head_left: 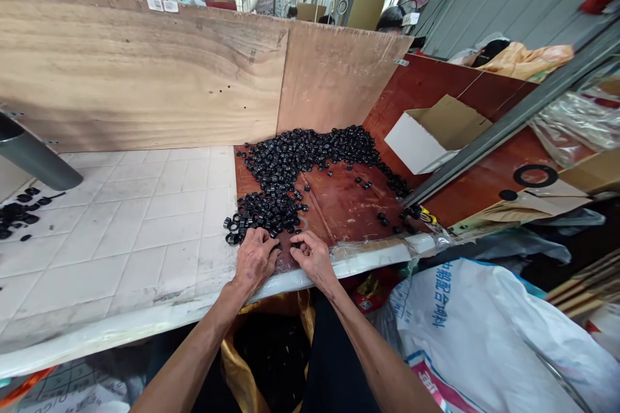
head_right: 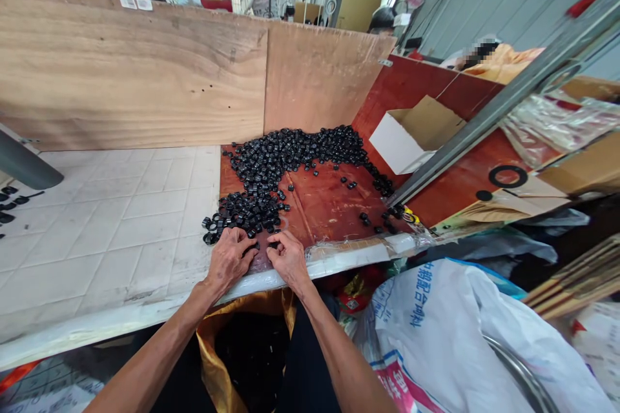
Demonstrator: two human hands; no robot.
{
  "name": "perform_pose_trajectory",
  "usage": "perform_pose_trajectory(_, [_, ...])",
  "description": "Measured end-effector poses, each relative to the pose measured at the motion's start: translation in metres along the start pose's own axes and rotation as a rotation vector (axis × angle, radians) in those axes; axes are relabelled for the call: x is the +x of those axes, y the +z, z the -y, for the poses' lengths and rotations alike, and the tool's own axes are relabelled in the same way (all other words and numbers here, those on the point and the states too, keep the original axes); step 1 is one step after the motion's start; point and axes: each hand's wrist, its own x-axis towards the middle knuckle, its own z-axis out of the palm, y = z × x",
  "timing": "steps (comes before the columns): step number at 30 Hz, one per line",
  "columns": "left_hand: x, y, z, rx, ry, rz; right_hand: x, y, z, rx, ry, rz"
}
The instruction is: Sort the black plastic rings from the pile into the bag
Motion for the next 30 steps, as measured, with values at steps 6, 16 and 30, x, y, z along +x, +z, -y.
perform_pose_trajectory(6, [-0.001,-0.001,0.002,-0.112,0.021,0.058,-0.002,0.000,0.002,0.073,0.017,0.004])
perform_pose_trajectory(16, [-0.006,-0.015,-0.005,-0.903,-0.197,-0.097,-0.010,0.005,0.015,0.437,0.147,0.128])
perform_pose_trajectory(30, [-0.034,-0.021,-0.004,-1.311,-0.380,0.027,-0.024,0.013,0.038,0.195,0.033,0.116])
